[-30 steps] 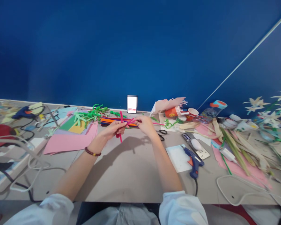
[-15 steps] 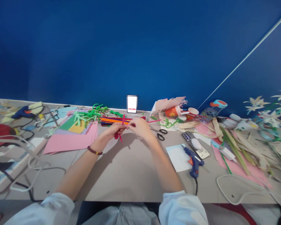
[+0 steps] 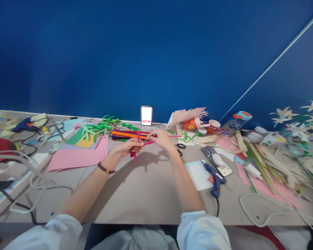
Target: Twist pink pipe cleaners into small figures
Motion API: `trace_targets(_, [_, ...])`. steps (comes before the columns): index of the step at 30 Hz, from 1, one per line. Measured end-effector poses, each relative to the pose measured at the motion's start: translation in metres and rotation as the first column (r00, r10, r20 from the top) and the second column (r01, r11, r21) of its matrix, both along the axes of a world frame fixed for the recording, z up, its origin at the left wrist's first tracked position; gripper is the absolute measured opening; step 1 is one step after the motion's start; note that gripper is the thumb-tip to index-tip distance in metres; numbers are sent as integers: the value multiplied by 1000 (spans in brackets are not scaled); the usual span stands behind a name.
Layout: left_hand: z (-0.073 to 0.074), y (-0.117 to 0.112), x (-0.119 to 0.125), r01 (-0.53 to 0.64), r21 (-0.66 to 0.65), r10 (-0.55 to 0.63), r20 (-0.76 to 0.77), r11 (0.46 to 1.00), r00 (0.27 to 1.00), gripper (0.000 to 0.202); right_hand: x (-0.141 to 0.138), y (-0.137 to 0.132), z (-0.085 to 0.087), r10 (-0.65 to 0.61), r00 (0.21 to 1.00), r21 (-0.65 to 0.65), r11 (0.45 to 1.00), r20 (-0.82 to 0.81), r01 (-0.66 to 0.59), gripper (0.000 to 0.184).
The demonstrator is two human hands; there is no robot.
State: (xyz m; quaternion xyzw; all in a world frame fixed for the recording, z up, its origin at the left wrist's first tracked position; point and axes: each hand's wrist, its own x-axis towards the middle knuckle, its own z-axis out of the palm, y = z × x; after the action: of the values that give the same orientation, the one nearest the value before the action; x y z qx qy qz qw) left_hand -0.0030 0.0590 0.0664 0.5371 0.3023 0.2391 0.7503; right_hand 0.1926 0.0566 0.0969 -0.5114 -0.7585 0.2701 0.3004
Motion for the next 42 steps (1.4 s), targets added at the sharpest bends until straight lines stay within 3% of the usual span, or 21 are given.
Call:
trace_targets(6, [-3,4,1,-125,-22,125,30,992,992,24,-4,-4,6,-18,1000,110,994,8,17,15])
trace_targets(13, [3,6,5,-237,-112,246,82,965,966,21,1,3,-3,-68,997,102,993,32,65,19])
trace_targets(19, [-6,10,7,-374,-123,385,83,919,919,16,3,7,-9,-77,997,131,988,7,76,17])
trace_targets(30, [-4,2,6,-286,22,282,110,958,953,28,2,3,-2,-62,998,36,997,16,62,15])
trace_targets(35, [1,-2,10,-378,32,372,118,925,920,30,3,2,-5,27,991,-20,999,-131,-30,13])
trace_targets(39, [5,-4,10,-406,93,404,40,909,914,33,-2,1,-6,128,925,-131,974,-357,-186,22])
trace_targets(42, [7,-4,9,-401,107,401,26,910,916,32,-5,1,-6,117,876,-167,961,-468,-218,23])
